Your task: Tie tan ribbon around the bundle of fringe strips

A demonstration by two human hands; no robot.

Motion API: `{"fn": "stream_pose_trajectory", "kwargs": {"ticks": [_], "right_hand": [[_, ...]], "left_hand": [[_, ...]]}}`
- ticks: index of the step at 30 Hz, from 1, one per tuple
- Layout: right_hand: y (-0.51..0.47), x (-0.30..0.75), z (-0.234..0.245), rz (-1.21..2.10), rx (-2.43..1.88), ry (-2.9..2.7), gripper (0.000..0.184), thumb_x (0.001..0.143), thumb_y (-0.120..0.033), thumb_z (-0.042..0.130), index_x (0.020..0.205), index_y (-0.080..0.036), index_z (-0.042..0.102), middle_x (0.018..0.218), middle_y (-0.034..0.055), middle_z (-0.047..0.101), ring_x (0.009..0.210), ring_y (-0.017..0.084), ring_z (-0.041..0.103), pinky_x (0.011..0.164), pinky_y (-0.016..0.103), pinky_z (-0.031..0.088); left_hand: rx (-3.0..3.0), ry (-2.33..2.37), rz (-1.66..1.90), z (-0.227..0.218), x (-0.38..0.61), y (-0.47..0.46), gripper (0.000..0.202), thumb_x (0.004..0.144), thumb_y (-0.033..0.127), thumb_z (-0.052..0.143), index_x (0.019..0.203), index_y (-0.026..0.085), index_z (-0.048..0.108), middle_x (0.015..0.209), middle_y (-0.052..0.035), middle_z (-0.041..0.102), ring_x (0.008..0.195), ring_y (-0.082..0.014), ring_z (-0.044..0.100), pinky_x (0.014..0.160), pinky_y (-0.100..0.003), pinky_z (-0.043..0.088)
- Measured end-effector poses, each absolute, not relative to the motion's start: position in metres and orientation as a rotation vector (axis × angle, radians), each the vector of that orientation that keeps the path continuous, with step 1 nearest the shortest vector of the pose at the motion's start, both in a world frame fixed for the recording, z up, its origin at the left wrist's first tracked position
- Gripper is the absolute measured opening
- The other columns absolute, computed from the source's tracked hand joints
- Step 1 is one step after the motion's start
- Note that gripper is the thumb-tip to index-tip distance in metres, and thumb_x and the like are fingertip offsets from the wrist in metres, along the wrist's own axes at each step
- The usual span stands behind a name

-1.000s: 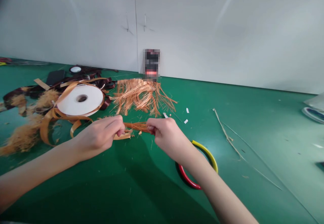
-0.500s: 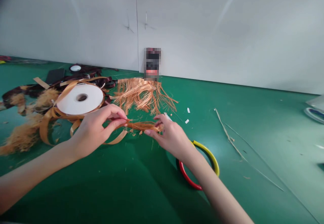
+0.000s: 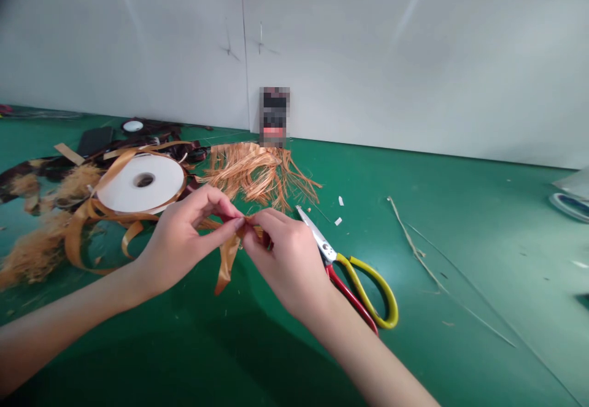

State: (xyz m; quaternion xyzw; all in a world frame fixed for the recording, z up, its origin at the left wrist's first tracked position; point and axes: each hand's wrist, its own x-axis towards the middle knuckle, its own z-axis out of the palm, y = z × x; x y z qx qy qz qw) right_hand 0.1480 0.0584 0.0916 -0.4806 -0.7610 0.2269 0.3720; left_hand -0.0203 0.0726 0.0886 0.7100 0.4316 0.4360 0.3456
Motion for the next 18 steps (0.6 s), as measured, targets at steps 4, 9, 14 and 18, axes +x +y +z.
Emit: {"fn": "stream_pose_trajectory", "kwargs": {"ticks": [4, 9, 14, 18], "right_hand": [[0.0537, 0.1459, 0.0929, 0.751, -1.291, -1.721, 0.017, 0.083, -0.017, 0.054, 0.073, -0.016, 0.068, 0.063, -0.0012, 0.061, 0.057, 0.010, 0.051, 0.055, 0.023, 0.039], [0.0520, 0.1449, 0.0941, 1.129, -1.196, -1.352, 0.020, 0.081, -0.021, 0.060, 0.062, -0.019, 0.067, 0.052, -0.0050, 0.056, 0.053, 0.008, 0.050, 0.053, 0.020, 0.040], [0.0542, 0.1448, 0.0949, 1.074, -1.246, -1.427, 0.016, 0.079, -0.022, 0.060, 0.066, -0.018, 0.068, 0.055, -0.0042, 0.058, 0.053, 0.008, 0.050, 0.052, 0.020, 0.039], [0.0572, 0.1446, 0.0956, 0.896, -1.398, -1.561, 0.018, 0.080, -0.027, 0.057, 0.070, -0.016, 0.066, 0.058, -0.0018, 0.059, 0.053, 0.010, 0.050, 0.050, 0.022, 0.038]], "left_hand": [[1.656, 1.095, 1.217, 0.0879, -0.0173, 0.0672, 0.022, 0.084, 0.017, 0.064, 0.075, 0.021, 0.044, 0.080, 0.0044, 0.063, 0.079, -0.0089, 0.063, 0.070, -0.019, 0.050], [1.273, 0.987, 1.191, 0.0879, -0.0134, 0.0672, 0.032, 0.085, 0.018, 0.065, 0.071, 0.021, 0.036, 0.079, 0.0055, 0.062, 0.079, -0.0069, 0.061, 0.072, -0.017, 0.050], [1.365, 0.937, 1.140, 0.0896, -0.0148, 0.0711, 0.015, 0.084, 0.020, 0.068, 0.084, 0.021, 0.053, 0.088, 0.0038, 0.063, 0.084, -0.0082, 0.062, 0.077, -0.019, 0.052], [1.495, 0.996, 1.152, 0.0904, -0.0162, 0.0723, 0.010, 0.085, 0.024, 0.068, 0.088, 0.021, 0.058, 0.087, 0.0023, 0.065, 0.085, -0.0103, 0.064, 0.078, -0.021, 0.053]]}}
